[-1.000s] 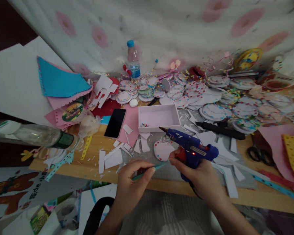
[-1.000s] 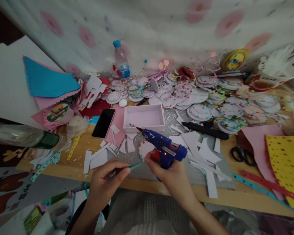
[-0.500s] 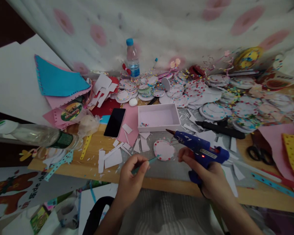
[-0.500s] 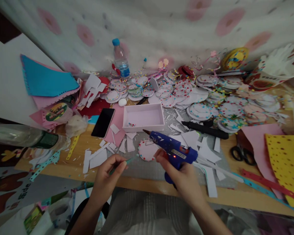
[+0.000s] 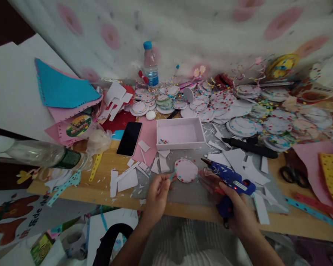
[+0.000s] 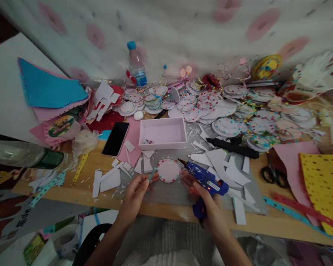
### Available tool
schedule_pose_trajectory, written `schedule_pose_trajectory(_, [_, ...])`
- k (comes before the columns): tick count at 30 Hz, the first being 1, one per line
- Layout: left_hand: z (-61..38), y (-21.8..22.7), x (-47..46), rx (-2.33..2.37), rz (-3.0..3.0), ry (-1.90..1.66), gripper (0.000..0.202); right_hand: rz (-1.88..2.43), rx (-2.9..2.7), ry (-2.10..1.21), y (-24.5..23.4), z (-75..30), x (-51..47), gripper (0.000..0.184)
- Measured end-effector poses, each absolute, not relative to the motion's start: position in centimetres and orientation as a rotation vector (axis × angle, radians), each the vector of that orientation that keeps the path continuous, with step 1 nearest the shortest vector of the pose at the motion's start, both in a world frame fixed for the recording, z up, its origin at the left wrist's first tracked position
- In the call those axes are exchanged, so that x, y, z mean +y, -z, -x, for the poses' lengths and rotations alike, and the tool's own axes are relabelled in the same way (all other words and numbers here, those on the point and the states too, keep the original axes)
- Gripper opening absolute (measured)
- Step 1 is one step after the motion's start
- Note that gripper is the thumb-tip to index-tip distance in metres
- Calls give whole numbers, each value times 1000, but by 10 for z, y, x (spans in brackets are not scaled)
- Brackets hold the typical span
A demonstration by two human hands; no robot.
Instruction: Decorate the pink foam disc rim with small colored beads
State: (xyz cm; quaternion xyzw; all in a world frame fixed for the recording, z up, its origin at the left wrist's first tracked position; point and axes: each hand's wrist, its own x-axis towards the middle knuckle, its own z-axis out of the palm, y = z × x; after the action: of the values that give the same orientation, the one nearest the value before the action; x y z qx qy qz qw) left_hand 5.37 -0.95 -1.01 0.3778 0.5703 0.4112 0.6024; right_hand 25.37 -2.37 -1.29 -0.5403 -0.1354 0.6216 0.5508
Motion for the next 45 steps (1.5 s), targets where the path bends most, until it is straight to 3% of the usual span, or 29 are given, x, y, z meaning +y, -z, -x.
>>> schedule_pose_trajectory(7, [-62,21,6,1271,-881,-1074,37,1101,-289,-1528,17,-241,-9,22])
schedule_pose_trajectory(16, [-56,17,9,1396,-1052,-1076,22,1359,-587,-1282,12,-275,-14,16])
schedule_pose_trajectory(20, [-55,21,-1,1399,-1124,-1003,19,1445,-845,-1326,19,-289,-26,28])
schedule_pose_trajectory(32, [-48,22,-7,1253,-1162,-890,21,1921,-1005,-1193,26,-279,-38,28])
schedule_pose_trajectory(45, [-45,24,-9,1219,-1211,-964,12,1956,-1102,-1133,21,-273,-34,26])
